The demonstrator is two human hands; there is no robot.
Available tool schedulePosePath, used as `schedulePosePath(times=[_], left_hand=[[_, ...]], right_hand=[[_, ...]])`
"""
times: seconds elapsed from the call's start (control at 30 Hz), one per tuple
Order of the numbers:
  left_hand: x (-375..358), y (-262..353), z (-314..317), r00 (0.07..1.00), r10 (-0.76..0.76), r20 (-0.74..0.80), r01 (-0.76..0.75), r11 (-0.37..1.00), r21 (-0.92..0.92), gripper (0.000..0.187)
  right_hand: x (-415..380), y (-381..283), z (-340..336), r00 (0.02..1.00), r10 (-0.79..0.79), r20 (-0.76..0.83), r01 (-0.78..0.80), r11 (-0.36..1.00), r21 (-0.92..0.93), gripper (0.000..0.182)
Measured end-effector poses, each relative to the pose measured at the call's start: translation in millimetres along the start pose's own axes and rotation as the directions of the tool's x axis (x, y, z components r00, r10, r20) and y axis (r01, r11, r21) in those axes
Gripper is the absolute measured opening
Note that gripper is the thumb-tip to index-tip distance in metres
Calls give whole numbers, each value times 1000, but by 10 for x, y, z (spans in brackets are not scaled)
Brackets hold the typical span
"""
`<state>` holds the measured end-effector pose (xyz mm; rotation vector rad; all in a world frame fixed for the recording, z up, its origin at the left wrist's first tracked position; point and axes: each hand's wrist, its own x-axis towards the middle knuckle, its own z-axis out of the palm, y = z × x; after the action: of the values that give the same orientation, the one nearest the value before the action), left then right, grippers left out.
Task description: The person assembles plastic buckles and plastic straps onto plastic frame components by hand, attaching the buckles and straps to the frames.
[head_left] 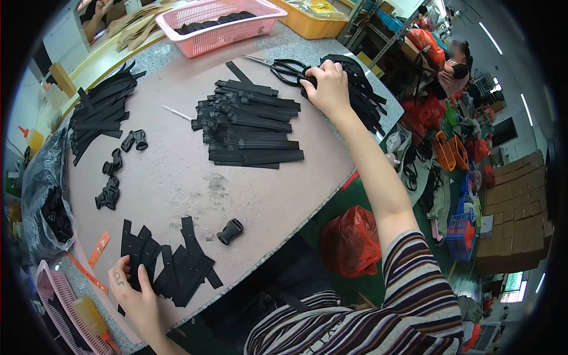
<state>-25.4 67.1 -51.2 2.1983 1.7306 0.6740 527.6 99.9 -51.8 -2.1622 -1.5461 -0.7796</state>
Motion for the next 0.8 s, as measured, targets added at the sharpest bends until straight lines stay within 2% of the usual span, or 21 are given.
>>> schedulePosePath(times=[0.1,0.13,0.17,0.23,0.3,0.33,0.43,0.6,0.73,0.8], left_hand=[[-12,-20,5,1000,0,1,0,1000,2,28],[-14,-32,2,1000,6,-1,-6,1000,1,28],[-12,-44,-1,1000,13,-3,-13,1000,-3,28],[-11,-54,-1,1000,10,1,-10,1000,-7,28],[6,-45,-7,1000,0,18,0,1000,-5,28],[15,-23,-8,1000,4,14,-4,1000,-11,28],[34,-39,11,1000,5,13,-4,1000,-6,27],[31,-28,2,1000,2,10,-2,1000,-7,28],[20,-34,5,1000,13,14,-13,1000,-7,28],[25,-37,4,1000,17,13,-17,1000,-6,28]], right_hand=[[-40,39,22,1000,13,26,-15,998,68,15],[-61,-21,-86,997,70,7,-71,983,169,12],[-82,-83,-250,987,146,70,-159,953,257,14],[-147,-29,-486,994,58,91,-94,872,479,17],[-229,-84,-792,931,166,326,-358,594,720,21],[-270,-76,-874,916,130,379,-396,442,805,19],[-347,-142,-1162,895,71,440,-440,300,846,18],[-419,-166,-1296,870,-27,492,-473,235,849,20],[-440,-341,-1401,849,-68,525,-513,133,848,21],[-421,-424,-1441,804,-80,589,-584,76,808,22]])
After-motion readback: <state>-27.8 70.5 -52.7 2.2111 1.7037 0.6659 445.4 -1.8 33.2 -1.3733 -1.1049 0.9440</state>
